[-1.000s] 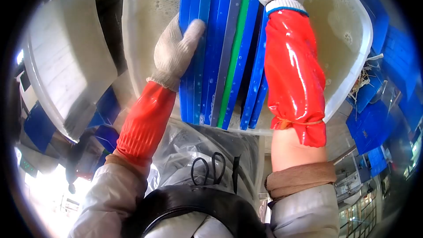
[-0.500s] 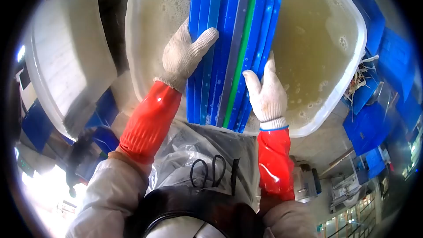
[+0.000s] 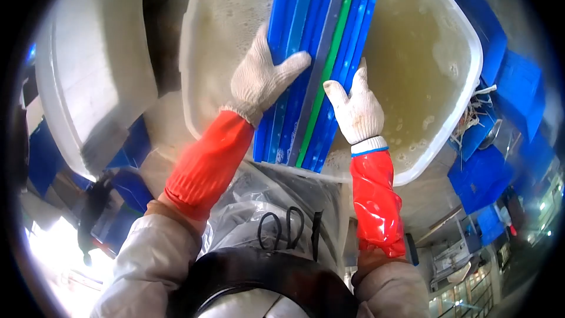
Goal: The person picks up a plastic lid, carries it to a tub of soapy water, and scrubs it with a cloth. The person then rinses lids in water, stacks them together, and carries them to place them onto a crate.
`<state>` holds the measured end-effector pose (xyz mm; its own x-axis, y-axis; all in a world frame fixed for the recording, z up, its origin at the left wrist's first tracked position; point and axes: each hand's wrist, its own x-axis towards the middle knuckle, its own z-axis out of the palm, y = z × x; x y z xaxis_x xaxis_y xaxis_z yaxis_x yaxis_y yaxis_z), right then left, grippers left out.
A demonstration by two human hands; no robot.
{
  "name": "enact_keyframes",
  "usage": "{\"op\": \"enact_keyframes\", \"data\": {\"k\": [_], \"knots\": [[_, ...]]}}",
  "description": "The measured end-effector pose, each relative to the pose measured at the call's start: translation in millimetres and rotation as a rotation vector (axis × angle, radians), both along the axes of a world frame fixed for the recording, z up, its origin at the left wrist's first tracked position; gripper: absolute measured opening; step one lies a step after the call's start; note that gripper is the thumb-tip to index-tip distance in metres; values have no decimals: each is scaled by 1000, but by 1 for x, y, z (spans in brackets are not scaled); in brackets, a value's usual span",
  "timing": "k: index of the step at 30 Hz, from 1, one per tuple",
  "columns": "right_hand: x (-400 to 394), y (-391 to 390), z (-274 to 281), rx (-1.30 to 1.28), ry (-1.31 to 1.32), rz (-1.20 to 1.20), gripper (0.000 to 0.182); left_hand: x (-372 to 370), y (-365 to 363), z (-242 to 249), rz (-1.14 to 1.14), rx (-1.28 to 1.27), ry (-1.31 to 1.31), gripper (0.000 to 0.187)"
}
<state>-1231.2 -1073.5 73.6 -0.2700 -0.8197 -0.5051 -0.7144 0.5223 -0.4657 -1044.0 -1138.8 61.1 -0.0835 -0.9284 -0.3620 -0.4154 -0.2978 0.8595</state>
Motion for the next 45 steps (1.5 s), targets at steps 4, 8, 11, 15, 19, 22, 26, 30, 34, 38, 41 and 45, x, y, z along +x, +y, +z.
{"op": "enact_keyframes", "data": {"k": [4, 8, 11, 15, 19, 22, 26, 30, 34, 38, 41, 45], "knots": [[8, 0, 24, 20, -71, -22, 80, 11, 8, 23, -29, 217, 59, 63], [7, 14, 73, -79, -323, -178, 57, 14, 17, 65, -47, 158, -55, 73], [-1, 21, 113, -84, -432, -261, 49, 19, 32, 93, -241, 69, 11, 98], [-70, 39, 107, -257, -206, -107, 48, -10, 33, 117, -428, -95, 86, 101], [-92, 31, 134, -394, -137, 23, 47, -39, 41, 143, -326, -295, 100, 96], [-123, 49, 158, -448, -41, 166, 46, -53, 59, 178, -273, -323, 150, 93], [-157, 21, 176, -578, -148, 155, 51, -78, 51, 203, -157, -366, 184, 88], [-134, -37, 214, -573, -477, 283, 55, -63, 35, 214, -40, -422, 172, 95], [-118, -77, 250, -632, -477, 467, 57, -64, 33, 241, 293, -489, 346, 90], [-131, -162, 232, -626, -529, 612, 59, -102, -19, 199, 405, -544, 488, 95], [-119, -176, 245, -645, -536, 715, 60, -105, -9, 195, 491, -575, 491, 96], [-102, -180, 270, -641, -559, 828, 61, -93, 36, 221, 548, -602, 506, 98]]}}
